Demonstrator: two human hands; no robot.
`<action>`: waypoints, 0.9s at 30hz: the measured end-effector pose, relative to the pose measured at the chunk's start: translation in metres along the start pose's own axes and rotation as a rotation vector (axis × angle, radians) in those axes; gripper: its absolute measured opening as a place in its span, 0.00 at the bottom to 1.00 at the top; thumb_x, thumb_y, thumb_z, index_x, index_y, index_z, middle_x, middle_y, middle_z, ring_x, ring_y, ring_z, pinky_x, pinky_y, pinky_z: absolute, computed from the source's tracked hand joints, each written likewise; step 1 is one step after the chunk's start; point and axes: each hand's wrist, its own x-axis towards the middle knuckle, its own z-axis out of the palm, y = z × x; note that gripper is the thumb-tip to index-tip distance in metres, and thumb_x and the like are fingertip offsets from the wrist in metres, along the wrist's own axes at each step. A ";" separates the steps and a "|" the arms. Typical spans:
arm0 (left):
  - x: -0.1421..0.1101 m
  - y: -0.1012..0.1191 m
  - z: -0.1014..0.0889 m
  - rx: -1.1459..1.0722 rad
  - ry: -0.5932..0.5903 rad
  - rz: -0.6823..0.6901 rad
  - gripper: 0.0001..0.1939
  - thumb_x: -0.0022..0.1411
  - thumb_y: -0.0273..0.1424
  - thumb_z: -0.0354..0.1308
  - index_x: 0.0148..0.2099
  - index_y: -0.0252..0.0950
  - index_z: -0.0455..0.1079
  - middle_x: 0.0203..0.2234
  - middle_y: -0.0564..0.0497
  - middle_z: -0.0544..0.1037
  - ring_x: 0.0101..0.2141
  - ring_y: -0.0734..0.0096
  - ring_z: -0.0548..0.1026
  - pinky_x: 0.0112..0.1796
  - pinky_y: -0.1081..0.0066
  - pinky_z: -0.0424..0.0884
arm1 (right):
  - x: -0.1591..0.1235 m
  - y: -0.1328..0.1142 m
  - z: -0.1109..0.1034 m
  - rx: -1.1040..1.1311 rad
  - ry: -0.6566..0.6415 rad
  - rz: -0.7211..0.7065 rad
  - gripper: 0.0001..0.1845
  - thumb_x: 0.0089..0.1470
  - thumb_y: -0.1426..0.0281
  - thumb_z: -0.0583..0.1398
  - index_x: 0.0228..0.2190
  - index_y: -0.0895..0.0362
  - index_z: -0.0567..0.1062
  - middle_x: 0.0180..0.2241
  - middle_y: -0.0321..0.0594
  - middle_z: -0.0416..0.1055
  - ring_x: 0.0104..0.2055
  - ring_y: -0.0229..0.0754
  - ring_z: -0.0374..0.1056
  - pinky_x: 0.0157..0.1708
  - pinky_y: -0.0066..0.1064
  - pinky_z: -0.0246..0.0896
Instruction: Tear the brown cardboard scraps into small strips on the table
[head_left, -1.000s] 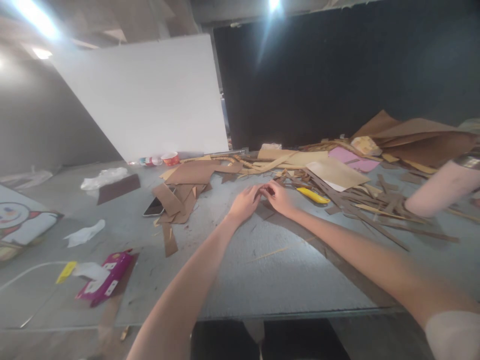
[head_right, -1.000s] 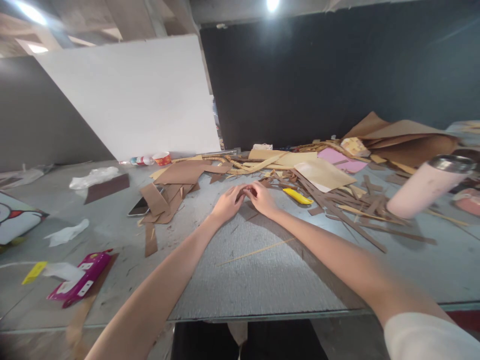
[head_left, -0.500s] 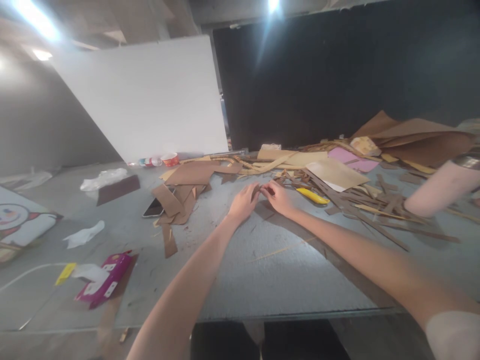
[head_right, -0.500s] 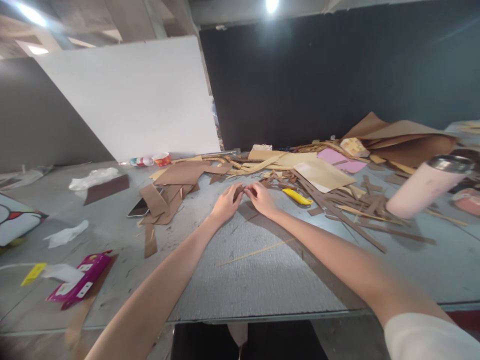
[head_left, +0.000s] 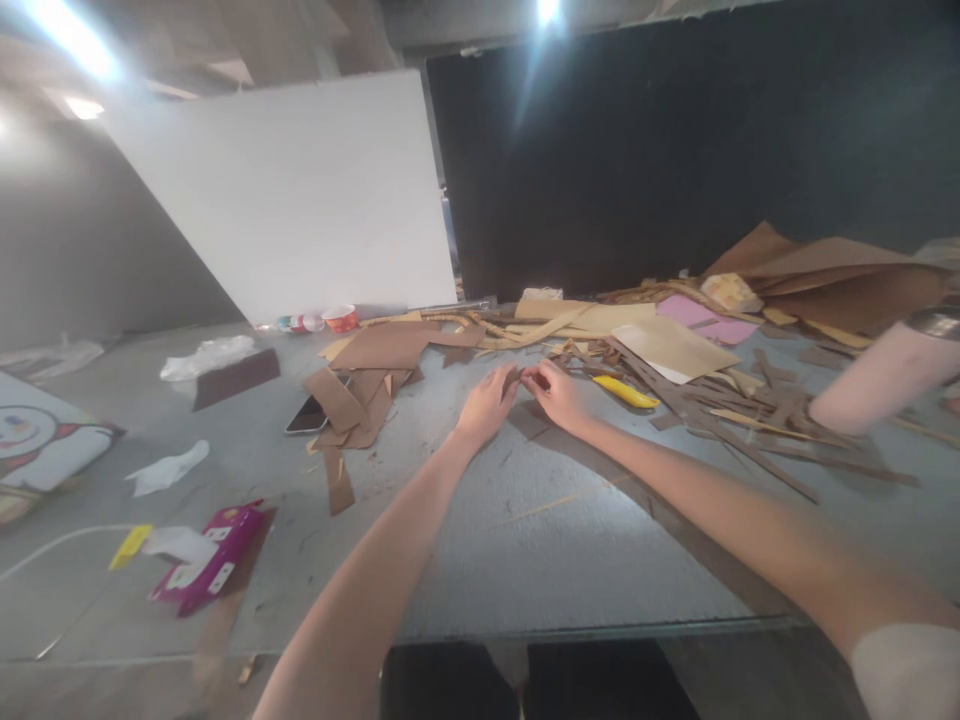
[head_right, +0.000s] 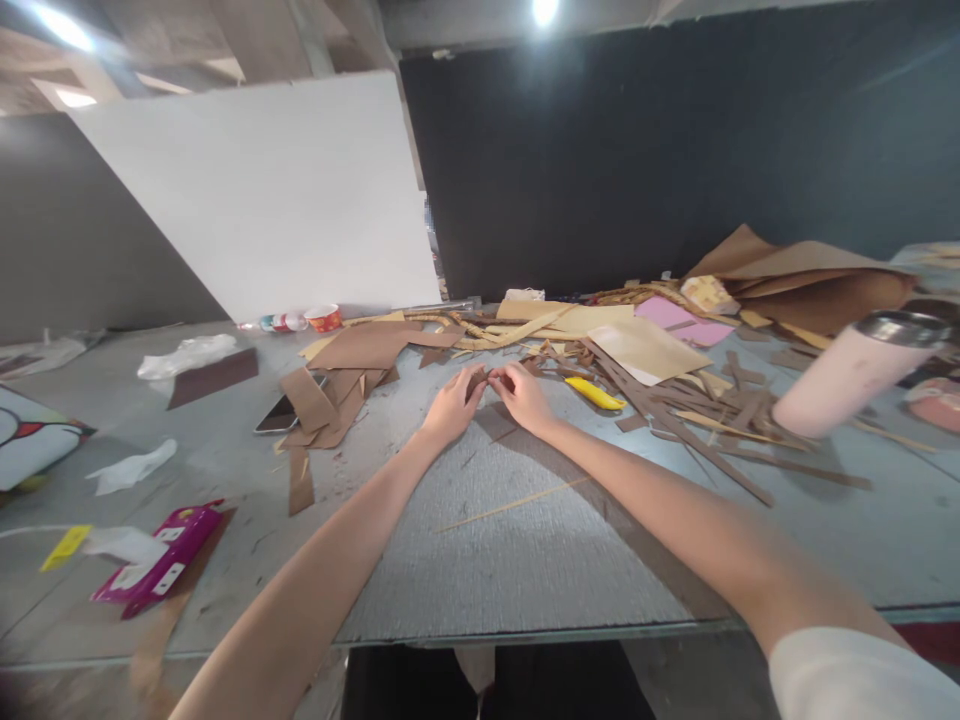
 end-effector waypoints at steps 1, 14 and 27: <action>0.000 0.000 0.000 -0.003 -0.002 0.001 0.18 0.82 0.32 0.53 0.69 0.43 0.67 0.62 0.42 0.80 0.62 0.56 0.79 0.60 0.57 0.76 | 0.000 0.001 0.000 -0.001 -0.007 0.005 0.18 0.74 0.53 0.58 0.39 0.53 0.77 0.36 0.42 0.72 0.38 0.49 0.67 0.42 0.38 0.66; 0.016 -0.041 -0.008 0.197 0.355 -0.103 0.19 0.75 0.26 0.52 0.64 0.39 0.72 0.56 0.38 0.80 0.61 0.46 0.74 0.64 0.46 0.69 | 0.000 0.015 0.007 -0.015 -0.032 0.036 0.12 0.72 0.59 0.58 0.39 0.53 0.76 0.38 0.43 0.74 0.39 0.49 0.70 0.44 0.39 0.67; 0.062 -0.095 -0.035 0.226 0.172 -0.417 0.05 0.66 0.23 0.61 0.43 0.37 0.71 0.46 0.33 0.82 0.58 0.40 0.76 0.62 0.48 0.67 | 0.005 0.035 0.015 -0.087 0.038 0.152 0.09 0.69 0.64 0.59 0.37 0.53 0.76 0.38 0.45 0.77 0.41 0.50 0.74 0.46 0.40 0.71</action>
